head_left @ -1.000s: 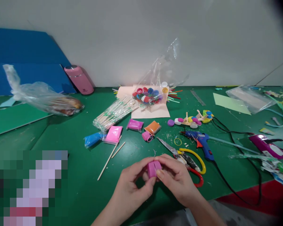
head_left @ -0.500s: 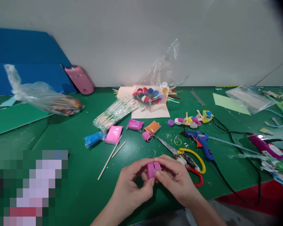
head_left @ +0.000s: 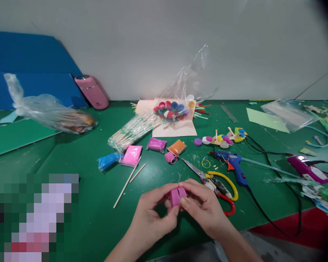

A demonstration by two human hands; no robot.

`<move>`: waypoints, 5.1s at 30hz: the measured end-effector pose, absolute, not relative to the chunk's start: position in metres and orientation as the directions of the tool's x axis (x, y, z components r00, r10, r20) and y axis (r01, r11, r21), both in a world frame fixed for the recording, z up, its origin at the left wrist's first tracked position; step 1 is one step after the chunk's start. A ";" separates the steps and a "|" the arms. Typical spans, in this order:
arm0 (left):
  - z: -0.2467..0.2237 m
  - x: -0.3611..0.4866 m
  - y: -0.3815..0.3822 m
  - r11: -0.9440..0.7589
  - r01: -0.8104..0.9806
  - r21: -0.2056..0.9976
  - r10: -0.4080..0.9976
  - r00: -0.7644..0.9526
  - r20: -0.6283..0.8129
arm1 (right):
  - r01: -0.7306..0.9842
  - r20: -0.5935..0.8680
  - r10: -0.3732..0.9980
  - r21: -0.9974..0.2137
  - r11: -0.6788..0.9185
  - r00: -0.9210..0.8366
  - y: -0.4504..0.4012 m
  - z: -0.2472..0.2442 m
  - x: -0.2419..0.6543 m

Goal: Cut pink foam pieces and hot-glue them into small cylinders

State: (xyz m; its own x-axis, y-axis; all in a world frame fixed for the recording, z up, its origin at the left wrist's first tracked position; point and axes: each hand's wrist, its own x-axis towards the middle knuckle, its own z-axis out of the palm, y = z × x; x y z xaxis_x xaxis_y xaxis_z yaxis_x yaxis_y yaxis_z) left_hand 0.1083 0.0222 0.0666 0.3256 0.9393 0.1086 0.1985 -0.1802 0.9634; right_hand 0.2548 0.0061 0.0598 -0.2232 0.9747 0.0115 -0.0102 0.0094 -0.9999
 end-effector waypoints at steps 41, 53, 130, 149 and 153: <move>0.067 0.109 0.026 -0.106 0.211 0.972 0.960 0.275 0.045 | -0.002 0.010 0.987 -1.000 0.010 -0.162 0.008 0.050 0.251; 0.067 0.111 0.022 -0.151 0.261 0.954 0.966 0.245 0.086 | 0.003 0.021 0.985 -1.000 0.022 -0.172 0.007 0.050 0.251; 0.050 0.098 0.015 0.421 -0.271 0.866 0.863 0.414 -0.290 | 0.244 0.128 0.953 -0.949 0.198 -0.276 0.012 0.058 0.256; 0.057 0.098 0.019 0.458 -0.291 0.840 0.870 0.341 -0.356 | 0.348 0.340 0.877 -0.821 0.452 -0.338 0.010 0.052 0.260; 0.059 0.097 0.022 0.465 -0.252 0.849 0.860 0.358 -0.364 | 0.343 0.347 0.874 -0.820 0.459 -0.341 0.009 0.051 0.261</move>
State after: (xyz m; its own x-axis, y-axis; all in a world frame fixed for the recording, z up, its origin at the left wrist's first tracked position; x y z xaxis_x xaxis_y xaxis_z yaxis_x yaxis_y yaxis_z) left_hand 0.0971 0.0216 0.0587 0.3582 0.8596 -0.3644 -0.2522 0.4649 0.8487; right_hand 0.2611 0.0085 0.0507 -0.3405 0.8741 0.3465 0.3430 0.4586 -0.8198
